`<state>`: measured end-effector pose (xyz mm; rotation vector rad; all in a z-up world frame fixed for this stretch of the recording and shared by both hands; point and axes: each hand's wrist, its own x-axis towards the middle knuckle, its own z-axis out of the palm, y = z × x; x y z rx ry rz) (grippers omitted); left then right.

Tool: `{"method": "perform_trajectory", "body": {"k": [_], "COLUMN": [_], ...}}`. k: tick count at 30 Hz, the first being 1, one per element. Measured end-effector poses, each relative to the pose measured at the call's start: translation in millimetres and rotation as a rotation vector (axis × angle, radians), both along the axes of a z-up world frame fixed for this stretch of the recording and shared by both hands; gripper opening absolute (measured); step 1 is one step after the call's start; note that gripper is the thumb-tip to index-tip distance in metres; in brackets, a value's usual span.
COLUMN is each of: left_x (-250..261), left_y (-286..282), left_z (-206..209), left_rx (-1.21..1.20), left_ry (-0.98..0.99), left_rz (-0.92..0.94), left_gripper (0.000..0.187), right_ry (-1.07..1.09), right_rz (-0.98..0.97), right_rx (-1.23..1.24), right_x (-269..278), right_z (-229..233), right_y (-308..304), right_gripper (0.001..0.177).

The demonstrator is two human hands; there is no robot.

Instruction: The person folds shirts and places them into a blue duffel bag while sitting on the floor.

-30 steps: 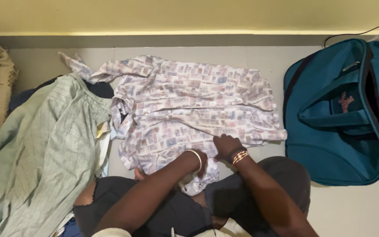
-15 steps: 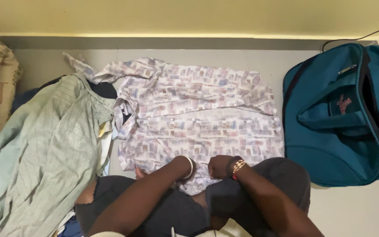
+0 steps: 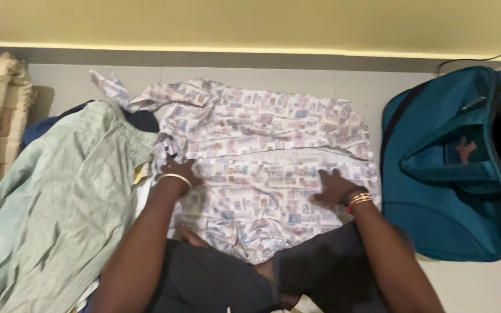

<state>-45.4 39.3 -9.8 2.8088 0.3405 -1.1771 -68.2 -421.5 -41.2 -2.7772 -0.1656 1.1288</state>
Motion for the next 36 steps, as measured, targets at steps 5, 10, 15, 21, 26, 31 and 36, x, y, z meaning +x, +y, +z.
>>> {"method": "perform_trajectory", "body": {"k": [5,10,15,21,26,31,36], "left_x": [28,31,32,45,52,68,71], "left_y": [14,-3,-1,27,43,81,138], "left_z": [-38,-28,-33,-83,-89,-124,-105], "left_rx": [-0.044,-0.051,0.017,0.022,-0.078,-0.121,-0.122], "left_ry": [0.050,0.107,0.037,0.007,-0.091,-0.172,-0.242], "left_rz": [-0.259,-0.137,-0.288,-0.286,-0.243,-0.513,-0.424], "left_gripper": [0.080,0.079,0.084,0.082,0.075,0.058,0.043], "right_ry": [0.102,-0.449,-0.486,-0.525,-0.560,-0.676,-0.937], "right_rz": [-0.222,-0.766,-0.880,-0.843,-0.388,-0.328,-0.440], "right_rx": [0.120,0.083,-0.052,-0.010,-0.229,-0.140,0.010], "right_x": [6,7,23,25,29,36,30], "right_z": [-5,-18,-17,-6,-9,-21,6], "right_y": [-43,-127,-144,-103,-60,-64,-82], "right_gripper": [0.084,0.094,0.112,0.093,0.047,0.023,0.017]}}
